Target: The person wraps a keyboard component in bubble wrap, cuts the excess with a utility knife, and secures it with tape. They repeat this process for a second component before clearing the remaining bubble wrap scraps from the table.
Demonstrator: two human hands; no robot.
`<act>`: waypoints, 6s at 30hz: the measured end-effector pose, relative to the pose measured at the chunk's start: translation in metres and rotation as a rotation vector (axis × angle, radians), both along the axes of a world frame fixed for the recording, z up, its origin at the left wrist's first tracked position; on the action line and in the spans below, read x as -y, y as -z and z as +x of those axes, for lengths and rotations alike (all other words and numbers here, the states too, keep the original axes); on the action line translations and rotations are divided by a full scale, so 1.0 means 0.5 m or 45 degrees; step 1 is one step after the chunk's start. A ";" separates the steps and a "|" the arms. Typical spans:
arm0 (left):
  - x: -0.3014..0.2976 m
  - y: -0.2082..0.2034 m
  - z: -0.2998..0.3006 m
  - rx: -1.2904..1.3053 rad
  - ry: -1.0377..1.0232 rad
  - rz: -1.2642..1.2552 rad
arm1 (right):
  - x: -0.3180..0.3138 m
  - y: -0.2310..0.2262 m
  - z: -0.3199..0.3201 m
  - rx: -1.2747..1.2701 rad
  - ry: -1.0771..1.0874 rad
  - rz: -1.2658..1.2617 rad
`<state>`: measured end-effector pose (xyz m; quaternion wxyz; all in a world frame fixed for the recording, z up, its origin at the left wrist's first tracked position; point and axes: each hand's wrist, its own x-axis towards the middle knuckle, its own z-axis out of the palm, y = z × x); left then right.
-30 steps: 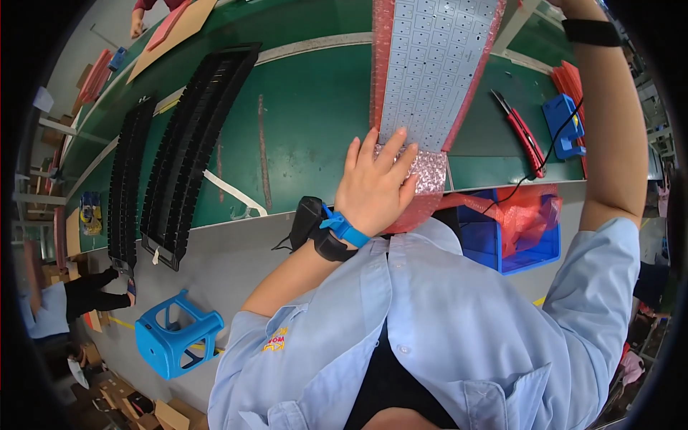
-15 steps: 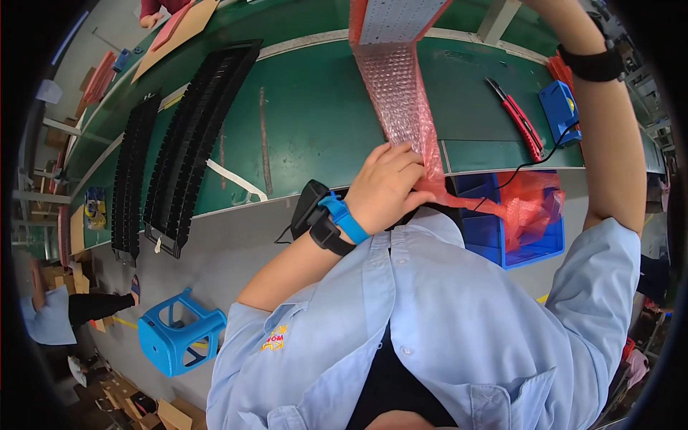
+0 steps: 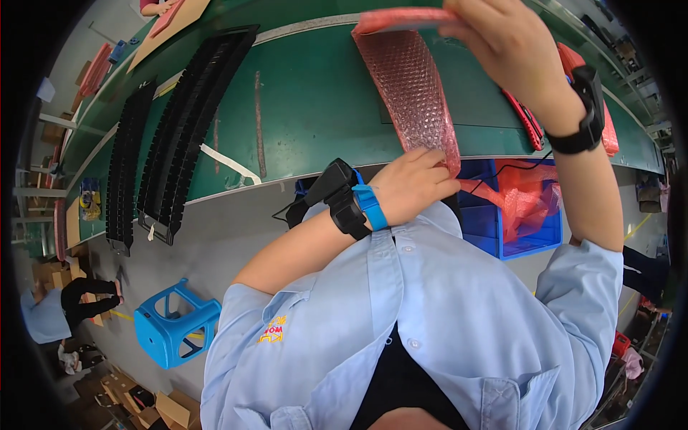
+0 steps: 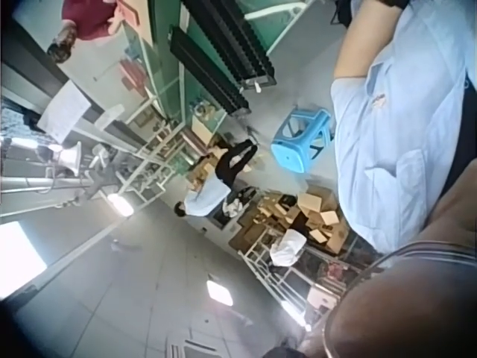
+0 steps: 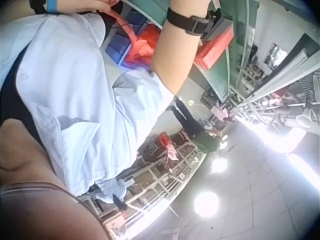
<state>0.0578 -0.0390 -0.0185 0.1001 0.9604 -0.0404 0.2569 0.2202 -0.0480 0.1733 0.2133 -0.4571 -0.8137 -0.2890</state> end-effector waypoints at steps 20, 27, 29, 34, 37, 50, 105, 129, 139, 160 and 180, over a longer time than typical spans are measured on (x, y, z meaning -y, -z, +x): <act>0.033 0.098 -0.008 -0.149 0.026 -2.386 | 0.047 0.094 0.008 -0.221 0.026 -0.096; 0.023 0.064 -0.133 -0.181 -0.276 -2.304 | 0.057 0.135 0.008 -0.090 0.099 -0.174; 0.026 0.062 -0.144 0.043 -0.268 -2.484 | 0.066 0.175 -0.021 -0.151 0.095 -0.193; 0.037 0.054 -0.138 -0.008 -0.375 -2.276 | 0.062 0.271 -0.102 -0.383 0.188 -0.268; 0.044 0.047 -0.135 -0.034 -0.370 -2.062 | 0.063 0.302 -0.136 -0.512 0.242 -0.303; 0.039 0.064 -0.155 0.362 -0.516 -2.464 | 0.107 0.295 -0.098 -0.574 0.456 -0.394; 0.007 0.180 -0.114 -0.383 -0.413 -1.709 | 0.185 0.496 -0.119 -1.839 0.099 -1.332; 0.002 0.185 -0.055 -0.232 -0.583 -1.986 | 0.253 0.585 0.029 -1.276 0.526 -0.404; 0.004 0.211 -0.064 -0.064 -0.570 -1.596 | 0.227 0.601 0.011 -2.164 -0.158 -1.643; 0.025 0.168 -0.035 -0.305 -0.764 -1.646 | 0.228 0.521 0.026 -2.515 0.131 -1.457; 0.015 0.194 -0.107 -0.003 -0.739 -1.638 | 0.450 0.691 0.309 -1.452 1.297 -0.713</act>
